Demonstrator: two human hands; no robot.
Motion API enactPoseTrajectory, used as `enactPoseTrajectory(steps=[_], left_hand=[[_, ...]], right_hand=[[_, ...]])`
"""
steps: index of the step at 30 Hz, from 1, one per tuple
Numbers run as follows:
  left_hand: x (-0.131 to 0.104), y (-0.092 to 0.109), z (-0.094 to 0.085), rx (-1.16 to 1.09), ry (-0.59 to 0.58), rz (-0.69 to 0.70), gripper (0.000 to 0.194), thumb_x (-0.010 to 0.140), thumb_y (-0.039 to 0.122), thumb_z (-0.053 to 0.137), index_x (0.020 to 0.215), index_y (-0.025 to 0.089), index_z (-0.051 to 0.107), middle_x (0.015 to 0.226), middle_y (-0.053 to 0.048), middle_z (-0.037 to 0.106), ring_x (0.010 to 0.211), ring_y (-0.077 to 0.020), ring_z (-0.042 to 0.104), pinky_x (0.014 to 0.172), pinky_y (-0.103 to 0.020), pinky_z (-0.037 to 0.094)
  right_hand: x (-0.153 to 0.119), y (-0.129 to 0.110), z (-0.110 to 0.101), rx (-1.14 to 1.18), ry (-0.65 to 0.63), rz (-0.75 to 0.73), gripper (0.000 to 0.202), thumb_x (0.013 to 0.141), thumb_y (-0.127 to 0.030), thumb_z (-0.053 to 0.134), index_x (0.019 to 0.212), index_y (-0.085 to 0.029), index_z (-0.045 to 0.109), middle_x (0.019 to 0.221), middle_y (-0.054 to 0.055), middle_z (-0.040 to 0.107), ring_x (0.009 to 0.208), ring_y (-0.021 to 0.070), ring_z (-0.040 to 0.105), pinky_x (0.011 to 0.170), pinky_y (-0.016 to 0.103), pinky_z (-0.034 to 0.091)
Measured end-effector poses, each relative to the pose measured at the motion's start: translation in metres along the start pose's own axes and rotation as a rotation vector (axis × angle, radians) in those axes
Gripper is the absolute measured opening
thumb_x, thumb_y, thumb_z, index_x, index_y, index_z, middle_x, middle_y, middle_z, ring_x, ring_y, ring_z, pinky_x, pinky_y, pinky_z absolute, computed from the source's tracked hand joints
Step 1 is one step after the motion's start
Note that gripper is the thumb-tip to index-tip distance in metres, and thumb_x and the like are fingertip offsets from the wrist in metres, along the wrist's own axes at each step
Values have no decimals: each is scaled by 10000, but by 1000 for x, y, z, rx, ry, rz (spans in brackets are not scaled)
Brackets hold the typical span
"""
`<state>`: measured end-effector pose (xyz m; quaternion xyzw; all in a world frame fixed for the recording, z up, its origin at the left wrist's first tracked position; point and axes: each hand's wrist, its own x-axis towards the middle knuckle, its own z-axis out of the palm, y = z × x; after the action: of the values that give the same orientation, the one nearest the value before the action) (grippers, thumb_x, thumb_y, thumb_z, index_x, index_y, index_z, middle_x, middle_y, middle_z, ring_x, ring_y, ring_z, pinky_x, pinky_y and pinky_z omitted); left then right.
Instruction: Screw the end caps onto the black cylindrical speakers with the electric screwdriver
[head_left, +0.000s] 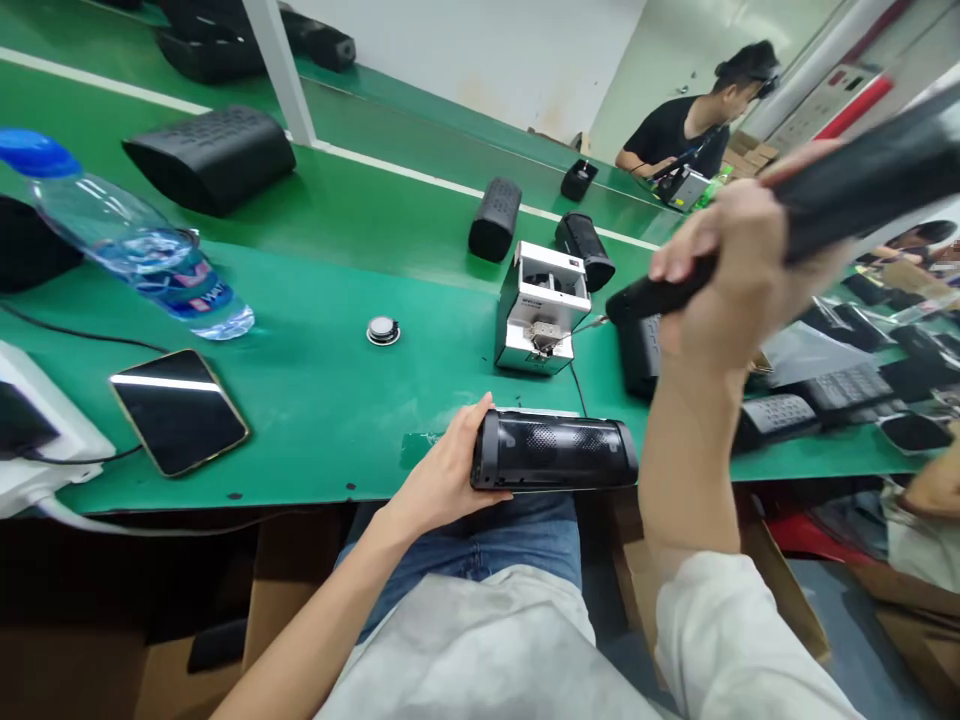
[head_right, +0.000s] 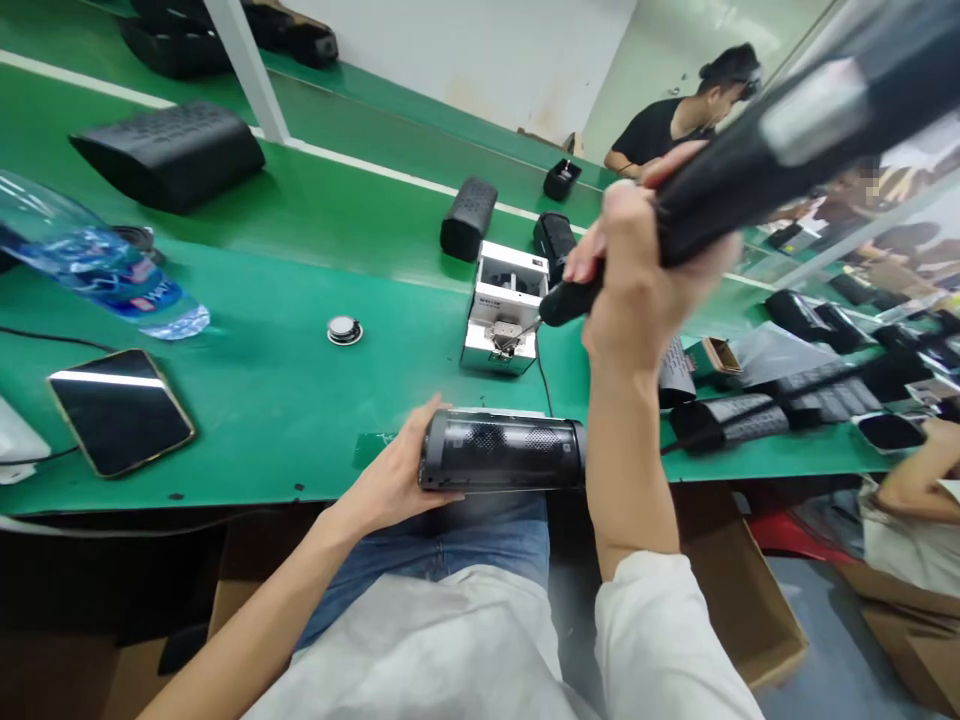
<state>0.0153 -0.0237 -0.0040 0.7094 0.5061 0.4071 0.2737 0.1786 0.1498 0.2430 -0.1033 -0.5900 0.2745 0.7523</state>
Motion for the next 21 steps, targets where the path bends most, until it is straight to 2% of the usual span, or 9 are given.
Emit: enactPoseTrajectory(steps=[2,4,10,13,15,17,21], left_hand=[[0,0,0,-7,-1,-16,1499,789,198,1018,1802,423,-64,1783,-208,362,1673,-462,418,1310,-659,477],[0,0,0,-11,-3,-17,1488,795,204,1015,1802,429,-57,1776,-204,371,1668,-459,428,1307,-655,480],[0,0,-1,-20,-7,-20,1474,795,215,1016,1804,416,-40,1760,-206,388,1648,-458,451,1303,-662,479],[1,1,-2,-24,-7,-15,1461,799,213,1008,1806,410,-32,1750,-203,400,1637,-457,463,1298,-660,485],[1,1,-1,-22,-3,-4,1455,801,217,1005,1808,405,-29,1744,-204,403,1632,-453,470,1300,-657,482],[2,0,-1,-19,2,11,1454,805,229,1005,1810,398,-32,1740,-208,401,1630,-451,472,1304,-657,477],[3,-2,-1,-10,11,40,1478,797,257,1013,1814,379,-52,1735,-220,402,1629,-462,465,1309,-671,458]], right_hand=[[4,33,2,-49,-39,42,296,844,-336,911,870,-333,616,542,-119,434,379,140,413,375,346,323],[3,54,0,-92,-65,63,348,843,-448,940,883,-342,610,549,-123,444,381,133,412,382,355,331],[-3,76,-6,-170,-70,128,526,835,-721,887,951,-350,532,611,-135,433,429,100,294,416,325,331],[-4,81,-7,-134,-61,143,477,802,-649,888,921,-337,548,592,-138,404,391,102,312,375,337,301],[-7,76,-7,-116,-35,153,373,785,-525,867,891,-330,567,561,-137,398,360,107,316,346,344,270],[-11,61,-6,-109,-21,177,296,780,-424,844,888,-329,585,546,-130,409,359,111,332,348,338,270],[-20,-4,-11,-84,-12,216,191,818,-290,792,907,-321,626,559,-105,409,396,117,368,381,324,289]])
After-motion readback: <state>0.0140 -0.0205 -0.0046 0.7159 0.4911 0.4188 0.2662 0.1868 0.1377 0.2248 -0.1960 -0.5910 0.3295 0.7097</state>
